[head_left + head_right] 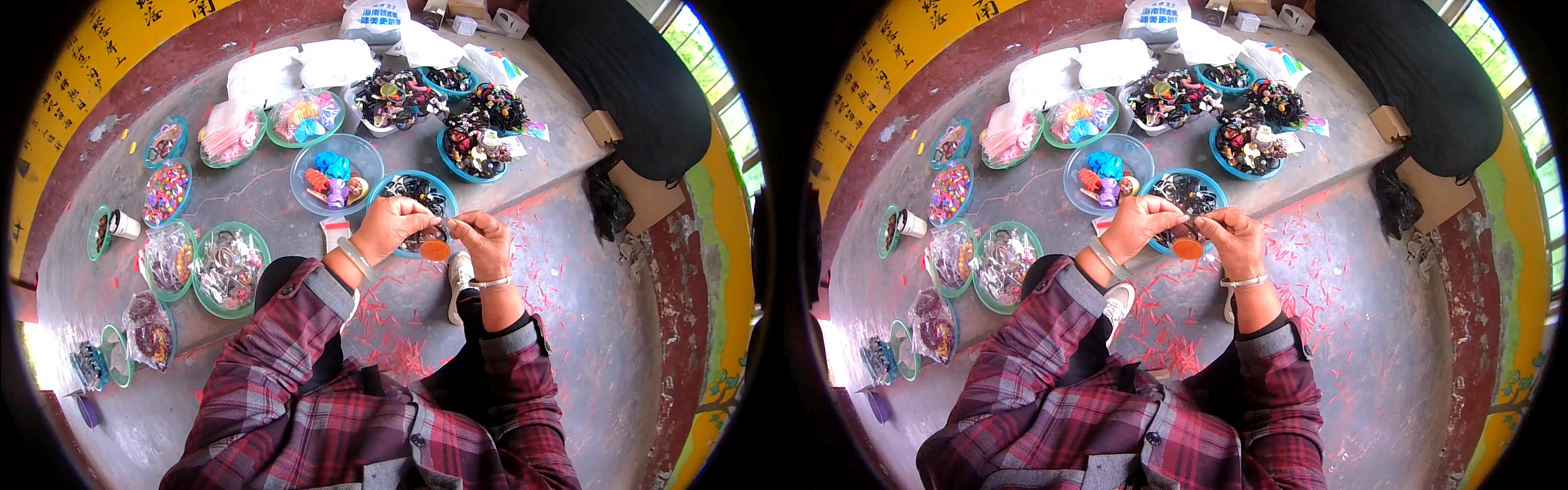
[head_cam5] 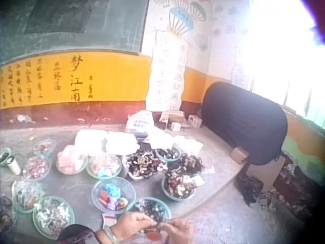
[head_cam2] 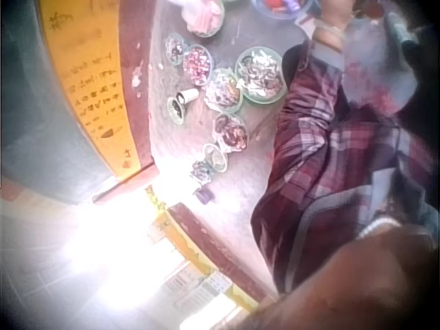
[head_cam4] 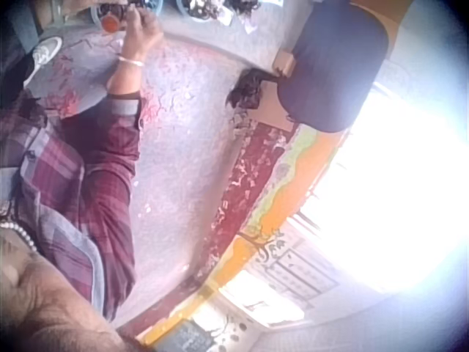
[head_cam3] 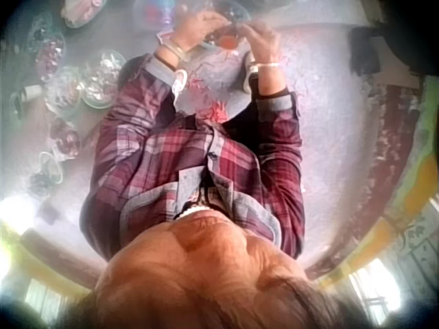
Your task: The person sits on the floor and sorts small colorful trinkets from blue bowls into small clear plastic bags. They pick up items one by one, place them into the bags, and occasionally seal the bags before moving on to the next item.
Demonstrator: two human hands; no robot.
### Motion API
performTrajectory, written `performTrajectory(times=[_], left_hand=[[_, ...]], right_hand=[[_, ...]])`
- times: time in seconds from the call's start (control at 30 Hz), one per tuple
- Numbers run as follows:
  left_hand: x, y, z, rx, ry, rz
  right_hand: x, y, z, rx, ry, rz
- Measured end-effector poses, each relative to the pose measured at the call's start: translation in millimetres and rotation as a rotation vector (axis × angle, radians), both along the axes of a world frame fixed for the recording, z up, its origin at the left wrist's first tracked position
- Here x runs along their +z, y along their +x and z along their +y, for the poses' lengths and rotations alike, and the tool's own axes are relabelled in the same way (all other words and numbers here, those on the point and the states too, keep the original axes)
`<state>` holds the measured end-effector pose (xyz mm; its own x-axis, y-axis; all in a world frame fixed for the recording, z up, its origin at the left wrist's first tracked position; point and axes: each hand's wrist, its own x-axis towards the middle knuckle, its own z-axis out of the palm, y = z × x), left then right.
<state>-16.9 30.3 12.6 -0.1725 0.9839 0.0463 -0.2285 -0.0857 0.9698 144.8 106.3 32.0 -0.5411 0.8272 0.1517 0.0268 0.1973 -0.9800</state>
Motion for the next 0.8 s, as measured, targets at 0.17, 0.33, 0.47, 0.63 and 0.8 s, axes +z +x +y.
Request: performTrajectory(times=[0.17,0.33,0.47,0.63,0.8], left_hand=[[4.6,0.3,-0.8,-0.003,-0.043,-0.086],[7.4,-2.5,-1.6,-0.049,-0.061,-0.178],[8.4,-2.6,-1.6,-0.066,-0.028,-0.177],[9.0,-2.3,-1.6,-0.058,0.007,-0.141],[17.6,-0.9,-4.3,-0.075,-0.042,-0.238]], right_hand=[[0.5,-0.7,0.1,0.032,-0.088,0.080],[2.4,-0.2,1.5,0.035,-0.181,0.143],[0.9,-0.2,1.9,0.022,-0.174,0.139],[-0.4,-1.4,1.8,0.017,-0.182,0.166],[-1.1,0.8,4.8,0.024,-0.269,0.219]])
